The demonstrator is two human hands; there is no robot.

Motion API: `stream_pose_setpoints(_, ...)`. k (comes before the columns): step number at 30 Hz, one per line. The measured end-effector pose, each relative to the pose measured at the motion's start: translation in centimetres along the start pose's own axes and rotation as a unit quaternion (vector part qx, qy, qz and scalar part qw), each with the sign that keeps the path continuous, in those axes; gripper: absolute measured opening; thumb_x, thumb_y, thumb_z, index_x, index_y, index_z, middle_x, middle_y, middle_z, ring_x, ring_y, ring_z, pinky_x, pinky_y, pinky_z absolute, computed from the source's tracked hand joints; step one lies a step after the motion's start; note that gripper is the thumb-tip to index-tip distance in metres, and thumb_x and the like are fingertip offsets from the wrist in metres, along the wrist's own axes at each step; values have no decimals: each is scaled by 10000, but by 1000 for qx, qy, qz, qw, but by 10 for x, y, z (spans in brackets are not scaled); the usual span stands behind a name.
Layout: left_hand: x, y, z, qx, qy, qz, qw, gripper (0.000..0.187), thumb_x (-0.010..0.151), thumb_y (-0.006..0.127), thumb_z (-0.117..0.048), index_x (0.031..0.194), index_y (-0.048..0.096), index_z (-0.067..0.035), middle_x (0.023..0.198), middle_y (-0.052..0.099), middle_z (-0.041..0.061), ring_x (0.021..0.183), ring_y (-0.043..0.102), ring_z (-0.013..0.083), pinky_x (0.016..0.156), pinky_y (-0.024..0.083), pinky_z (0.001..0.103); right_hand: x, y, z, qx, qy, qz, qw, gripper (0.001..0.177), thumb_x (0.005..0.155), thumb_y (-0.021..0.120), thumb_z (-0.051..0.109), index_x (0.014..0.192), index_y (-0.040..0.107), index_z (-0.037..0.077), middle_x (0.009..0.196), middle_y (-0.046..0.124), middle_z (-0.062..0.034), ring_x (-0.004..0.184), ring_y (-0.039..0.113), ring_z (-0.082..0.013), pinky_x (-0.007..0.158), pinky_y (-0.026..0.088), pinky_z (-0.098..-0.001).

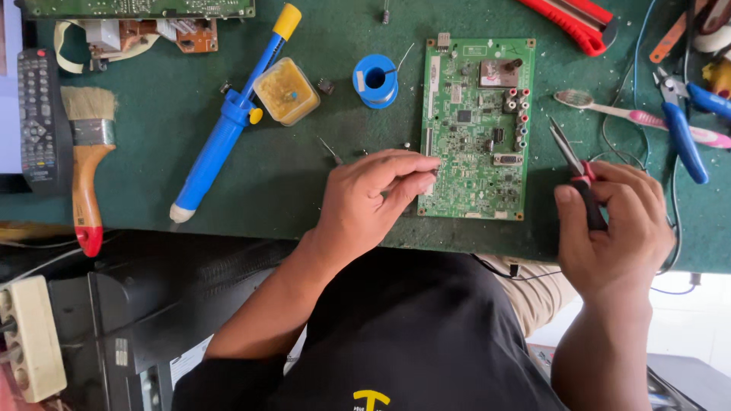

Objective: The person uses pliers to trim the leads of small electronic components and then inserts them into holes on a green circuit board. They repeat this process for several components, carefully positioning each one into the board.

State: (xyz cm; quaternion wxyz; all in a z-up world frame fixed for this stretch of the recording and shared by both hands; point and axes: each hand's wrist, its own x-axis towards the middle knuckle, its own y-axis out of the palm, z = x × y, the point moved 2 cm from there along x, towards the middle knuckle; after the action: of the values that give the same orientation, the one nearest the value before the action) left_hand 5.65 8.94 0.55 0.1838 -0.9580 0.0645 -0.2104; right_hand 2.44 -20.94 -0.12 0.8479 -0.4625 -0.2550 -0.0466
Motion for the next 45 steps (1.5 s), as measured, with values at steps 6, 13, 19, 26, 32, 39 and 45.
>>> stream_pose_setpoints(6,-1,2,5,-12,42,35,998,140,1072,725,-33,1207,707,-64,1154,757,101,1017,770,236,903,641,344,14,-1,-7,-113,-26,23,993,239,1251,868,62,1105,759,-94,1343,801,-248,1284,675,-459,1191,472,-528)
stream_pose_setpoints(13,5,-4,8,2,46,73,996,173,1051,727,32,1190,738,-71,1163,767,95,1054,769,238,995,636,354,6,-4,-28,-179,-23,-30,983,253,1200,1019,76,1115,820,-56,1373,852,-246,1251,719,-433,1180,520,-491)
stream_pose_setpoints(19,17,-5,-7,-59,28,153,986,109,1089,675,-109,1185,723,-91,1120,785,49,1029,774,225,922,608,351,26,-15,42,37,-55,-56,996,146,1146,873,-189,1205,740,-193,1307,615,-402,1209,675,-515,1058,568,-571)
stream_pose_setpoints(26,3,16,-6,-346,-202,230,887,164,1036,719,-190,1162,644,-116,1004,760,13,858,711,104,744,628,261,28,14,68,304,-98,105,942,200,981,733,5,1178,719,-28,1074,719,-216,891,756,-278,796,681,-309)
stream_pose_setpoints(32,-7,13,-13,-381,-289,165,862,239,979,765,-217,1159,744,-62,960,773,41,849,718,105,772,656,254,26,23,74,182,-166,59,968,177,996,799,14,1106,676,-51,1038,735,-224,856,745,-325,792,634,-399)
stream_pose_setpoints(39,-1,-2,-18,-298,-279,192,892,209,973,777,-222,1149,813,-116,973,824,1,878,738,60,829,630,210,43,19,80,231,-198,97,947,265,894,858,111,1023,704,-61,938,727,-228,801,723,-330,786,645,-436)
stream_pose_setpoints(45,-5,-1,-15,-231,-202,190,933,171,1024,713,-241,1140,659,-128,917,788,-8,793,737,88,769,586,246,47,15,82,220,-169,135,951,76,975,748,7,1006,730,-61,958,728,-207,784,705,-310,757,603,-392)
